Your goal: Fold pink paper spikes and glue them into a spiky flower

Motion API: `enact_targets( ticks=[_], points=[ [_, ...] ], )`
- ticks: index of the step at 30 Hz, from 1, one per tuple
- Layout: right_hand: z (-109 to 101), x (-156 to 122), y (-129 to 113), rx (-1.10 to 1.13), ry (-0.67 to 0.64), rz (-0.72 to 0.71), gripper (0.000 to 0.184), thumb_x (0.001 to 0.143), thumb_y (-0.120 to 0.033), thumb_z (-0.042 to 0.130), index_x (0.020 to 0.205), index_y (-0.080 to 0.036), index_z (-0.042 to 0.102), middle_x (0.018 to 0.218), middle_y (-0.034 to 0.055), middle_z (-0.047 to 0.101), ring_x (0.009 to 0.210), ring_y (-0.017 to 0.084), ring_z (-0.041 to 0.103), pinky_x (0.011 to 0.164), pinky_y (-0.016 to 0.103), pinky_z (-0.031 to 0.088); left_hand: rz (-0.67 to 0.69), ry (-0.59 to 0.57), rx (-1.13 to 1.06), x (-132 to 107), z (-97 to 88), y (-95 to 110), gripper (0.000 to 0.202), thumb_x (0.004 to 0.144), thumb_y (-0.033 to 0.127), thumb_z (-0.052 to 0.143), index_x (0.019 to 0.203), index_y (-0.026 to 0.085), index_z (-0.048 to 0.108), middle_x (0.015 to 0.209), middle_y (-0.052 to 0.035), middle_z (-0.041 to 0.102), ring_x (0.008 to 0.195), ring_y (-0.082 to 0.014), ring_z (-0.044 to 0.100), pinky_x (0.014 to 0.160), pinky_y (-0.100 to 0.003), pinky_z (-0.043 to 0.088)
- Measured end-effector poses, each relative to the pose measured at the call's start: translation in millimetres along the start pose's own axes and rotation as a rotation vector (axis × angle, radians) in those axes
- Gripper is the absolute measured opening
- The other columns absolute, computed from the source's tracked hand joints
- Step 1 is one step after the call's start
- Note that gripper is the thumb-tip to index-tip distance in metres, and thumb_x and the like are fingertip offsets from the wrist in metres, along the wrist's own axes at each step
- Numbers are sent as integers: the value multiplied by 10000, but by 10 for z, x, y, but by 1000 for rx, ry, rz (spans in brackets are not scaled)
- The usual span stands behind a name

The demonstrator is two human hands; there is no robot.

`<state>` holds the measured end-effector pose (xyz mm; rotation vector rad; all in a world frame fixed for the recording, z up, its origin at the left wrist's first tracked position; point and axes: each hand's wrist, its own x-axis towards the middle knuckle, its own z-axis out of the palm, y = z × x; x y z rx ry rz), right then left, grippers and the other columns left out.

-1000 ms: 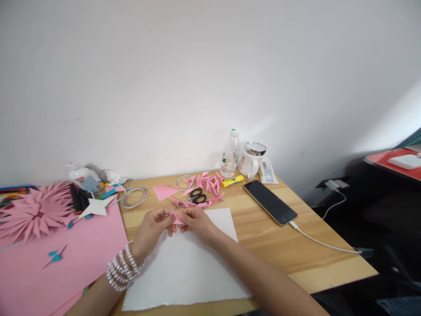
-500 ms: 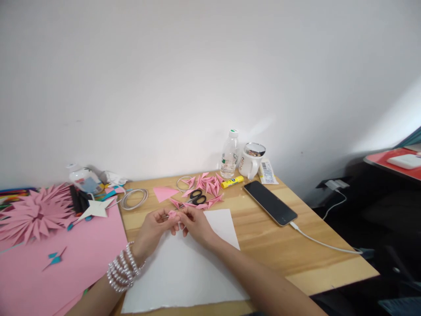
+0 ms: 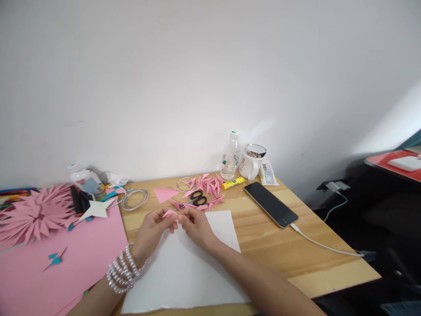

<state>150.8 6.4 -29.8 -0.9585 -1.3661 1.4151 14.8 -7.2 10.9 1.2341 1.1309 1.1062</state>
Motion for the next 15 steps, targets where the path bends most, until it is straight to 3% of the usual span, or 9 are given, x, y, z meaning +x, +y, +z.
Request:
enact_targets(
  ticks=[4,6,11,15],
  points=[
    [-26,31,25,75,52,-10,300,716,-462,570,695,-168,514,509,-49,466,411,69,405,404,205,365,5,-111,-33,8,-25,14,214,676,251,648,841,120,611,709,-42,652,586,-130,586,608,-266,485],
    [-27,36,25,113,69,-21,288,715,-452,574,736,-171,517,553,-39,484,475,88,459,459,226,424,1,-106,-33,15,-36,2,231,713,279,611,871,110,614,759,-69,661,608,-148,603,603,-284,496],
    [4,-2,-9,-16,130,-112,236,703,-378,611,800,-179,528,779,17,549,691,134,539,567,255,486,-24,7,-35,31,-40,-68,224,698,295,627,814,103,611,651,-55,653,543,-144,599,511,-249,479],
    [4,-13,-22,-49,160,-135,216,700,-353,620,784,-181,521,743,11,549,663,132,544,547,250,491,-29,-35,-50,16,-8,-96,250,679,288,645,848,116,580,618,-34,635,521,-145,594,469,-241,468]
  ],
)
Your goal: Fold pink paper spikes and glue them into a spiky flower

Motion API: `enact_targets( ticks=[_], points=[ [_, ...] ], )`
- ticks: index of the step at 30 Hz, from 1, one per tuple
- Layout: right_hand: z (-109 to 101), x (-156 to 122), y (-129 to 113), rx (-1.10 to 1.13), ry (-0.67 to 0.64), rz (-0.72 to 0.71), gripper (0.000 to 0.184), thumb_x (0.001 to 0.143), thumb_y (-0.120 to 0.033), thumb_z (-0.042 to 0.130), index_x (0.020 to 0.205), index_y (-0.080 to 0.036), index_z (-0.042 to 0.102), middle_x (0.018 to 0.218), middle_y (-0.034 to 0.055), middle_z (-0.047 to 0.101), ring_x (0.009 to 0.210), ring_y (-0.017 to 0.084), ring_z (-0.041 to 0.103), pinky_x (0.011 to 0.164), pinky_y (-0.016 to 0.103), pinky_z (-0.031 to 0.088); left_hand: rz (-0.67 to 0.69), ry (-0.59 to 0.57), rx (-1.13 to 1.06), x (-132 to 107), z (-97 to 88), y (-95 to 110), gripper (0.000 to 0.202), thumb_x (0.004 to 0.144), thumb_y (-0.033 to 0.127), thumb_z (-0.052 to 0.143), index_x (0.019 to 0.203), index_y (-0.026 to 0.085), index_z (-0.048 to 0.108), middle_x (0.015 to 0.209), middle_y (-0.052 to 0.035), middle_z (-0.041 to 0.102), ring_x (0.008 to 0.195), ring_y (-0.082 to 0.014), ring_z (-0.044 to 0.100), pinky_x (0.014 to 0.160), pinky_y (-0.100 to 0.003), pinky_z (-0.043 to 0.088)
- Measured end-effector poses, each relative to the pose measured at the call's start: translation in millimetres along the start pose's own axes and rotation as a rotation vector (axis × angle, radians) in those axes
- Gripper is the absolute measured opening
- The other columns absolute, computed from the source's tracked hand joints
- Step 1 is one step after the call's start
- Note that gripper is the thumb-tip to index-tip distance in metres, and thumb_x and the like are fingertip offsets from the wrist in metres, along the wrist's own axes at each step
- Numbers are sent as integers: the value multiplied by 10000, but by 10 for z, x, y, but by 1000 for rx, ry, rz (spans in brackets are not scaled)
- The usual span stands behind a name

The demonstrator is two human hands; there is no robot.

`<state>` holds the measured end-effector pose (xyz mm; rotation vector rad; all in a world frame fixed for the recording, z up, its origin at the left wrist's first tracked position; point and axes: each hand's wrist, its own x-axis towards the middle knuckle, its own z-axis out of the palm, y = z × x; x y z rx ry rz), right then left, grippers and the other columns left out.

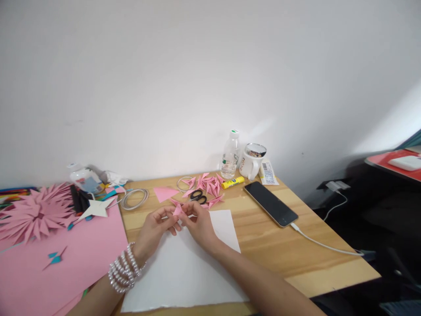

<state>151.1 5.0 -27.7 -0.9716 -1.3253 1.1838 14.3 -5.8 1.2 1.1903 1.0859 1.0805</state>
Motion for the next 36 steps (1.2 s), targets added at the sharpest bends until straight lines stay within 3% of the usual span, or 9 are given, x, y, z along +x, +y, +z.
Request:
enact_targets(
  ticks=[4,11,16,19,24,29,36],
  points=[
    [-7,23,40,69,-7,38,225,742,-396,558,751,-173,529,684,0,537,539,106,529,507,258,488,12,-27,-6,-7,25,-24,256,685,305,636,852,128,557,589,-19,620,529,-154,603,480,-252,475],
    [-38,32,14,97,-44,69,231,671,-365,641,739,-169,539,653,-7,547,571,111,516,537,247,455,-10,-39,-1,6,20,19,254,674,345,647,786,131,570,623,-32,638,560,-157,612,511,-264,492],
    [-55,44,-53,154,-98,120,249,643,-361,666,715,-160,540,612,-16,548,526,95,493,538,245,429,-136,-94,-157,40,-43,37,279,708,384,616,675,107,601,683,-60,649,653,-174,640,610,-275,510],
    [-53,51,-45,175,-110,132,265,630,-382,673,704,-164,542,619,-18,543,533,100,493,536,247,429,-221,-117,-216,57,-76,-7,269,676,355,663,681,90,619,650,-76,659,619,-153,632,610,-251,501],
    [-59,48,-21,163,-121,123,268,637,-398,666,690,-164,546,614,-10,554,532,109,497,540,256,429,-247,-172,-232,64,-108,-67,274,670,357,673,729,96,614,692,-96,680,628,-158,642,622,-265,511],
    [-58,38,-15,128,-95,123,248,637,-370,669,674,-161,540,590,-18,540,505,99,476,513,243,400,-314,-197,-170,46,-106,-67,301,662,392,668,706,102,601,650,-84,672,547,-158,640,514,-238,502],
    [-49,41,-43,152,-76,149,237,618,-340,682,651,-157,535,572,-31,516,496,86,458,509,235,396,-249,-134,-186,33,-42,-83,292,641,365,688,583,110,559,501,-12,604,404,-90,554,379,-171,412]
  ],
)
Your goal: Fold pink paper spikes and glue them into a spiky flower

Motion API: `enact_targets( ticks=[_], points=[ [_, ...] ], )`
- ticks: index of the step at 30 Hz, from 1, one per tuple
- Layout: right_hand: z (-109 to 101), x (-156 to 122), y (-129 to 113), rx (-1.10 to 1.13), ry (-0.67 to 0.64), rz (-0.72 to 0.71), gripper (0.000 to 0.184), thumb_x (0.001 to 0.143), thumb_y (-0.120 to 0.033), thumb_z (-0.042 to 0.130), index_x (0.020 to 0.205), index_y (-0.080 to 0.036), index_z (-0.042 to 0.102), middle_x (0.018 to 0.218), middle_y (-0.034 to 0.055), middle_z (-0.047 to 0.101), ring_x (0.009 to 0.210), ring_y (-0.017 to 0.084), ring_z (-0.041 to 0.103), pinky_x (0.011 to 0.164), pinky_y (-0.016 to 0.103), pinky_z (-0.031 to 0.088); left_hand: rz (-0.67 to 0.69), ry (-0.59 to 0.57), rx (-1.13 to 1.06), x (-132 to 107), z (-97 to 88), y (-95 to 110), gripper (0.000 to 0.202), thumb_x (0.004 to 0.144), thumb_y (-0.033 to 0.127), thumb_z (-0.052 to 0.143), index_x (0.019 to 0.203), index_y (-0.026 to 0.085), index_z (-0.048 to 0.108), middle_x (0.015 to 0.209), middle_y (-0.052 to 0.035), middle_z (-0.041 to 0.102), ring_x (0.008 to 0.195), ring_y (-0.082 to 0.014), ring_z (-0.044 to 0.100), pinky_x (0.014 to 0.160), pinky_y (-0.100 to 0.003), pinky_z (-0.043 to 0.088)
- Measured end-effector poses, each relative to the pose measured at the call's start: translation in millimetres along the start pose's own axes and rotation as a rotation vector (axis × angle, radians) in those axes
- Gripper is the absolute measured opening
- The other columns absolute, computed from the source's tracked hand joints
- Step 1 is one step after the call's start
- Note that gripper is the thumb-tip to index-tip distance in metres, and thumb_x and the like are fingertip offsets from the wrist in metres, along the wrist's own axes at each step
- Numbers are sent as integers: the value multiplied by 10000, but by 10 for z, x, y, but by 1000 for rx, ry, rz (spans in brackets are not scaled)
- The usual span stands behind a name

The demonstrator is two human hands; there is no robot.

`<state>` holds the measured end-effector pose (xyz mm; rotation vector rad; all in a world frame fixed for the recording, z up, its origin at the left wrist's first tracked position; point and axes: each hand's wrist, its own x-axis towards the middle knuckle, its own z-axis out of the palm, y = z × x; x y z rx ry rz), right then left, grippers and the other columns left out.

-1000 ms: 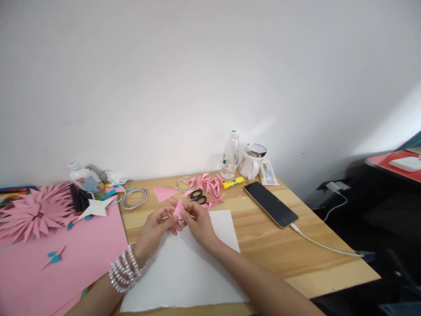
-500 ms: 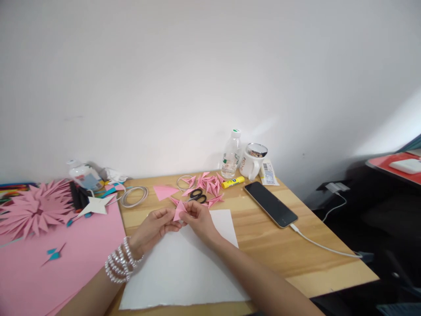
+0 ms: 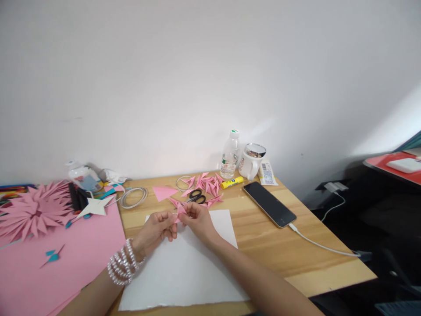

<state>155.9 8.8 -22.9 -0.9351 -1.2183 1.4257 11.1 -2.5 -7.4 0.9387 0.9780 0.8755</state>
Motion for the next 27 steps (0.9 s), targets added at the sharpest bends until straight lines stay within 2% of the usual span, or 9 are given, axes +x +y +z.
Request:
enact_targets(
  ticks=[4,10,14,20,27],
  points=[
    [-21,9,33,33,-4,6,222,622,-323,688,652,-148,555,589,-20,539,516,87,470,521,229,397,11,21,-21,2,13,-1,279,638,354,694,605,111,561,504,-18,620,415,-102,571,394,-180,424],
    [-53,23,69,56,15,32,240,610,-339,702,683,-147,577,609,-8,572,526,97,496,536,235,415,-86,-57,-99,-18,-18,80,254,655,330,693,670,101,583,648,-78,688,508,-132,631,482,-205,489],
    [-43,24,50,66,25,33,256,581,-346,717,676,-147,587,596,-13,572,517,96,495,525,229,416,-105,-56,-129,-12,-37,70,262,614,308,730,675,90,598,639,-75,691,509,-119,629,487,-184,489],
    [-25,13,29,59,45,11,234,589,-332,708,667,-151,581,586,-18,571,500,86,484,507,219,405,-42,-9,-90,6,-16,-4,257,627,308,718,674,79,611,612,-79,690,510,-132,634,514,-211,508],
    [-18,12,57,40,46,-18,211,619,-310,688,663,-145,564,570,-27,557,487,77,482,498,207,406,15,19,35,-8,18,31,277,634,332,704,668,80,593,599,-86,685,502,-158,637,525,-260,521]
  ],
)
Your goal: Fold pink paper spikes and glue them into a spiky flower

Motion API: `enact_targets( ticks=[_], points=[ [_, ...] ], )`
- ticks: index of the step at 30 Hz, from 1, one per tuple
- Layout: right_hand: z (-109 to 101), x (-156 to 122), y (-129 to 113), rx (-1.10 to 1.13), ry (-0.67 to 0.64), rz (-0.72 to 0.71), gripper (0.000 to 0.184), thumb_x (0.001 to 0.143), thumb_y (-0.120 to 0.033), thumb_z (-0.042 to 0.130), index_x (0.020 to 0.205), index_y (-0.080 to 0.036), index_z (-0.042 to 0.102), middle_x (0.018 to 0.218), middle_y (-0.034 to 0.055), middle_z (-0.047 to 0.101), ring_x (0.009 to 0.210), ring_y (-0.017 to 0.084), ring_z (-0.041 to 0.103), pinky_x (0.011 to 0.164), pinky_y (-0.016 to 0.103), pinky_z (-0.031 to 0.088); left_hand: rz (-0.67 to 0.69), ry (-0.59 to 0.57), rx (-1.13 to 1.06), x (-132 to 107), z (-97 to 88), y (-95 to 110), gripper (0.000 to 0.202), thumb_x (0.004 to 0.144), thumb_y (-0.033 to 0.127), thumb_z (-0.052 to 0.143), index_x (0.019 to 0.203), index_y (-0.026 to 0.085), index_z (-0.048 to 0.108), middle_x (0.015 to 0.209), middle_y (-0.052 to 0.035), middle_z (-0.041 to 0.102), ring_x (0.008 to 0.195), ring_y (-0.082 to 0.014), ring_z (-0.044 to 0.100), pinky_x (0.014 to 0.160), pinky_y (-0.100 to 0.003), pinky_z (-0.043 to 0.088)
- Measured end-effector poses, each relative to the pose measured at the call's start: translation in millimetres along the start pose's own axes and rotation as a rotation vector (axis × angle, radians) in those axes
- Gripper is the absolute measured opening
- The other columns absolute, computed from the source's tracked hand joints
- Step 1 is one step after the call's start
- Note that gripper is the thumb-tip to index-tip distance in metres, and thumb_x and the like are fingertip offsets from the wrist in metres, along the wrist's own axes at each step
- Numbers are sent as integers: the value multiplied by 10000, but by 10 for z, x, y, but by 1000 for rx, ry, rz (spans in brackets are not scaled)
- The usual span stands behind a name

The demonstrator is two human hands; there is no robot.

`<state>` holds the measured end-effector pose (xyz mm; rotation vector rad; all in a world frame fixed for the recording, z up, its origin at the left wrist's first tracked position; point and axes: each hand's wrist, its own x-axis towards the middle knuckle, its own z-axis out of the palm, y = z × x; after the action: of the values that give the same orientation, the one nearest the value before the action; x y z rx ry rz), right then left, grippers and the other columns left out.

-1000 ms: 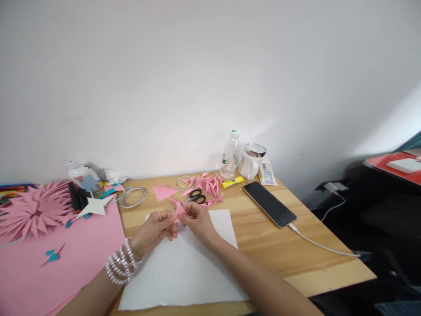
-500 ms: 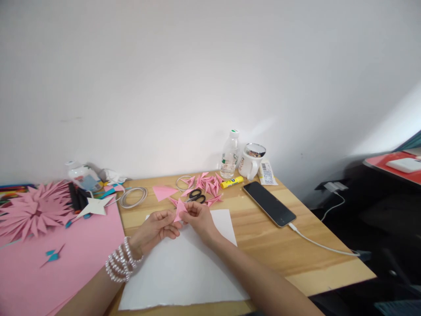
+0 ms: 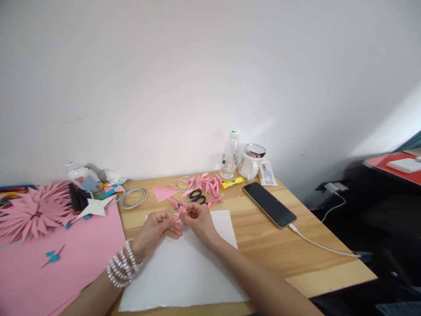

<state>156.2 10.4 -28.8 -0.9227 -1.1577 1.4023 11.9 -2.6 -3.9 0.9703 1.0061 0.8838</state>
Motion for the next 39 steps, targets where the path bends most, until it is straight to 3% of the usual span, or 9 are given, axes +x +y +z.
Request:
enact_targets(
  ticks=[6,12,23,28,32,36,39],
  points=[
    [0,-5,-23,5,-21,10,204,615,-293,696,682,-141,578,595,-14,591,506,93,524,514,218,428,-19,-100,-50,9,-34,0,283,711,369,631,731,91,580,684,-98,688,585,-171,653,601,-294,527],
    [3,-11,-61,-4,-21,6,183,618,-290,697,653,-152,582,573,-24,592,514,113,567,528,232,455,57,-78,-7,32,-67,-32,250,690,320,663,788,98,605,685,-79,681,613,-159,643,620,-290,527],
    [-25,-7,-26,-98,-89,0,217,664,-364,660,665,-150,621,589,11,637,521,127,575,545,249,459,126,-22,136,14,-63,2,222,652,310,685,628,94,639,604,-57,653,543,-151,614,547,-269,519],
    [-53,22,-11,-209,-72,-114,163,700,-324,626,718,-166,661,693,34,644,626,140,582,600,256,478,122,34,113,6,-55,11,251,643,344,683,702,100,662,683,-78,675,565,-157,621,563,-284,525],
    [-47,-1,-12,-367,10,-255,95,709,-275,615,711,-207,681,778,42,607,750,161,574,603,247,487,134,76,125,-13,-23,32,239,640,322,688,707,94,672,584,-58,656,496,-137,598,511,-248,504],
    [-11,-51,-21,-473,93,-355,120,725,-243,598,818,-225,672,719,30,596,667,149,562,598,276,507,185,199,234,-53,63,68,203,661,303,667,707,105,673,519,-40,643,471,-145,598,504,-244,493],
    [14,-78,-7,-432,82,-410,170,730,-247,591,891,-221,639,783,39,621,726,163,587,688,320,535,257,300,284,-68,114,66,173,643,292,673,694,127,665,529,-27,643,488,-152,602,511,-248,497]
  ],
)
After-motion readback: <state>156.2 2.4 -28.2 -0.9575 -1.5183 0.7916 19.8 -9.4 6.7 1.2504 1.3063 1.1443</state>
